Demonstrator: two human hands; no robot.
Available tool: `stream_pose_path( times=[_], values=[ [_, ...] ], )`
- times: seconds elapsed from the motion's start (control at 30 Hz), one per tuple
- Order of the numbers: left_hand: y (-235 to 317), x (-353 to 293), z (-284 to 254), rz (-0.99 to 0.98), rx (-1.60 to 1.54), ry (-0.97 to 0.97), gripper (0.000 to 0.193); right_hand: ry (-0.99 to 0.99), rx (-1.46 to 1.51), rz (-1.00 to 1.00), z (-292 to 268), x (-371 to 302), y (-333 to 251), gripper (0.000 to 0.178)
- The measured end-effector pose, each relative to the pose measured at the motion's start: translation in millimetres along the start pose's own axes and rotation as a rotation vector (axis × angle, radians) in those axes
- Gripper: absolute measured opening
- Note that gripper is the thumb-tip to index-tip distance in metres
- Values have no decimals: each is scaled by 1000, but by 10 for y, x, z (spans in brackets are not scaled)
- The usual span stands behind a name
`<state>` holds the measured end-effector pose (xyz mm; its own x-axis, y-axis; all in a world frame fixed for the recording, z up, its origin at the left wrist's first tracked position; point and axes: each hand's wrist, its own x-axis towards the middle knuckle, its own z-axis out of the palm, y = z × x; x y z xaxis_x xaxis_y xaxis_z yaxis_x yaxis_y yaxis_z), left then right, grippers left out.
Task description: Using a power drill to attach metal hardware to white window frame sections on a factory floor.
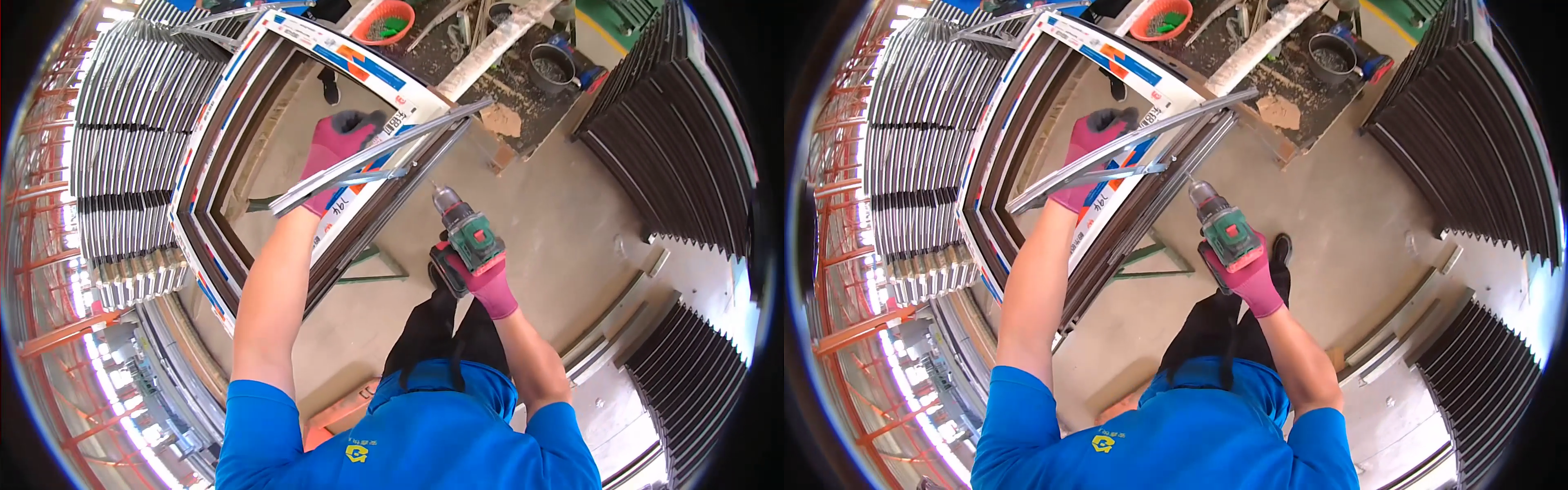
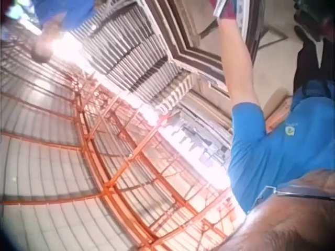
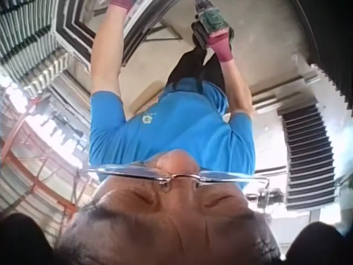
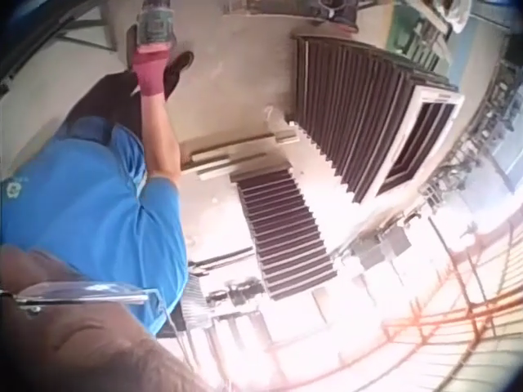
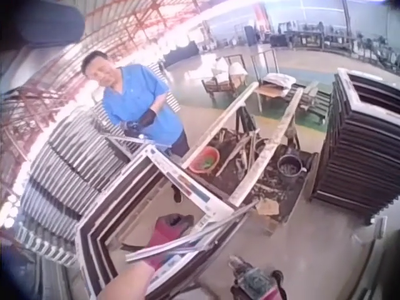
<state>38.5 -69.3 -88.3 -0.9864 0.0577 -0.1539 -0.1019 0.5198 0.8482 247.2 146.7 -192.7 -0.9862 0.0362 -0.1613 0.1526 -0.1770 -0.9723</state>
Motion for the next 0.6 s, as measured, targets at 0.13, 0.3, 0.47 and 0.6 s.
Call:
stream_pose_path(
  times=[0.13, 0.3, 0.47, 0.6],
  values=[
    [-115, 201, 143, 46, 23, -45, 25, -36, 126, 61, 11, 152, 29, 34],
    [-69, 225, 194, -59, 64, -130, 28, -87, 159, 139, 15, 229, 128, 36],
    [50, 203, 194, -116, 117, -152, 30, -87, 157, 100, 43, 260, 150, 35],
    [-7, 229, 181, -127, 104, -171, 28, -106, 54, 69, 22, 298, 104, 35]
  ],
)
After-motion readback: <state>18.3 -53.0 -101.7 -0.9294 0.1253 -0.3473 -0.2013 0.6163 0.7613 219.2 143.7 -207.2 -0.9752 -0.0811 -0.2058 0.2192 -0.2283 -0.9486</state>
